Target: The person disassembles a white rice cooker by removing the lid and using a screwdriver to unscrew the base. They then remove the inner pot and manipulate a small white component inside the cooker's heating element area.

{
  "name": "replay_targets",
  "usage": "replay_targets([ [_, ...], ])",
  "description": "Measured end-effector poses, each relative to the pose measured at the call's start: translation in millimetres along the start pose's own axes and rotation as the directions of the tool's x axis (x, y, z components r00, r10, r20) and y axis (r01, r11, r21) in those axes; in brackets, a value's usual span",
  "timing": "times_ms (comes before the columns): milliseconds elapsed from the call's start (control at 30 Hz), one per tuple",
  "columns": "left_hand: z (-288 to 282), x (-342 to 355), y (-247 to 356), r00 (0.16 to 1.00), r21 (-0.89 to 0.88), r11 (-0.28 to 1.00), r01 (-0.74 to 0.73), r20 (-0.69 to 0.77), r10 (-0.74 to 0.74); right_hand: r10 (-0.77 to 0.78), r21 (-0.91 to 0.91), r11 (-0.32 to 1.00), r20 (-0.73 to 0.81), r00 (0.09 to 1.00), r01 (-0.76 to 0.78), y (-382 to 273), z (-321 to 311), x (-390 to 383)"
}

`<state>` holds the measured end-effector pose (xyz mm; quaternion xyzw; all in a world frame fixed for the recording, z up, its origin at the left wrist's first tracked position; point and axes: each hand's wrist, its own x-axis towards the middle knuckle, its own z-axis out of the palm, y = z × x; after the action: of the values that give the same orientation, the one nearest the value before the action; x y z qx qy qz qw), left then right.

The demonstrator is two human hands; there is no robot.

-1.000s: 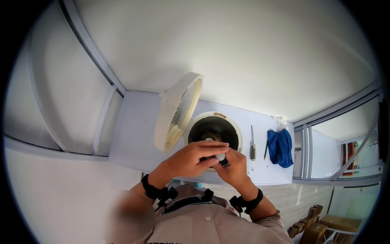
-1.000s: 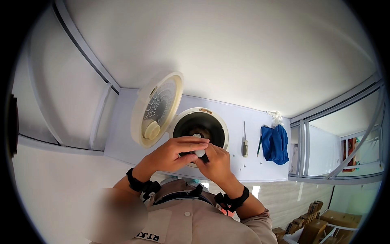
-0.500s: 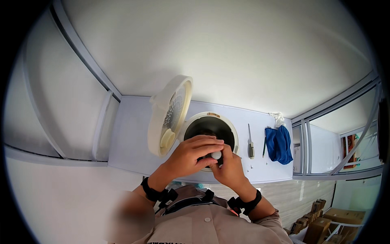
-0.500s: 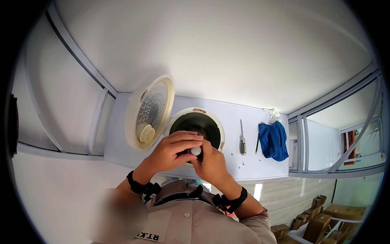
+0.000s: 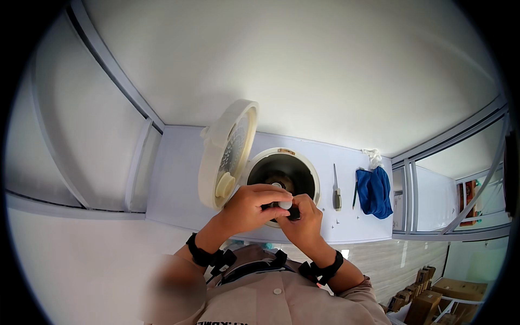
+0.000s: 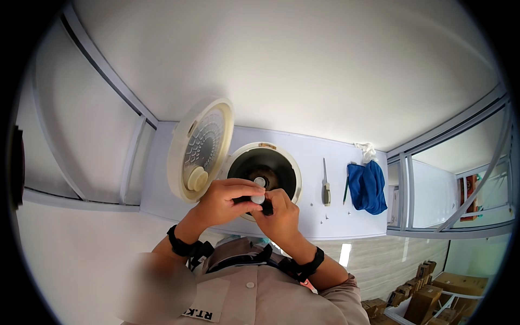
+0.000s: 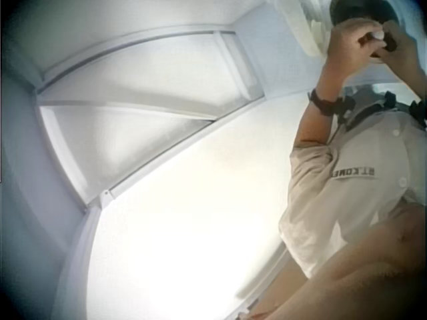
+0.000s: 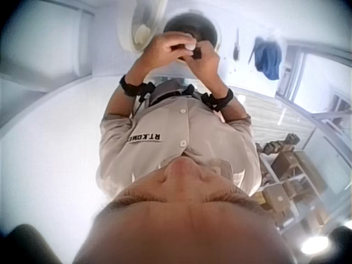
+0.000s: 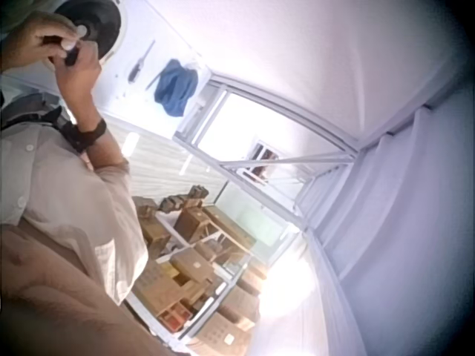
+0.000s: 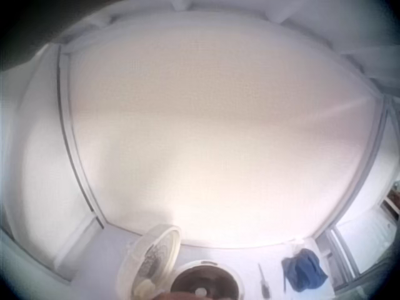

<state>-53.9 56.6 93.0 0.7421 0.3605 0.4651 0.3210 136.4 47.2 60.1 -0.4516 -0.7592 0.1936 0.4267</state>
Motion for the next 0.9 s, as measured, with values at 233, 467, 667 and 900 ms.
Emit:
replay_targets([
  [233, 7, -3, -4, 0.989, -0.074, 0.986, 0.148, -0.001, -0.149, -0.036, 0.076, 0.997, 0.099, 0.994, 0.028, 4, -7, 0],
  [467, 26, -37, -2, 0.992, 0.100, 0.987, 0.122, -0.053, -0.117, -0.147, 0.118, 0.983, 0.070, 0.987, 0.139, 16, -15, 7],
  [667, 39, -92, -29, 0.993, 0.547, 0.834, -0.073, -0.042, 0.115, -0.065, -0.203, 0.973, 0.229, 0.971, 0.113, -16, -42, 25],
  [900, 50, -95, -52, 0.980, 0.656, 0.750, -0.089, -0.077, 0.184, 0.015, -0.464, 0.852, 0.484, 0.875, 0.242, -41, -44, 45],
])
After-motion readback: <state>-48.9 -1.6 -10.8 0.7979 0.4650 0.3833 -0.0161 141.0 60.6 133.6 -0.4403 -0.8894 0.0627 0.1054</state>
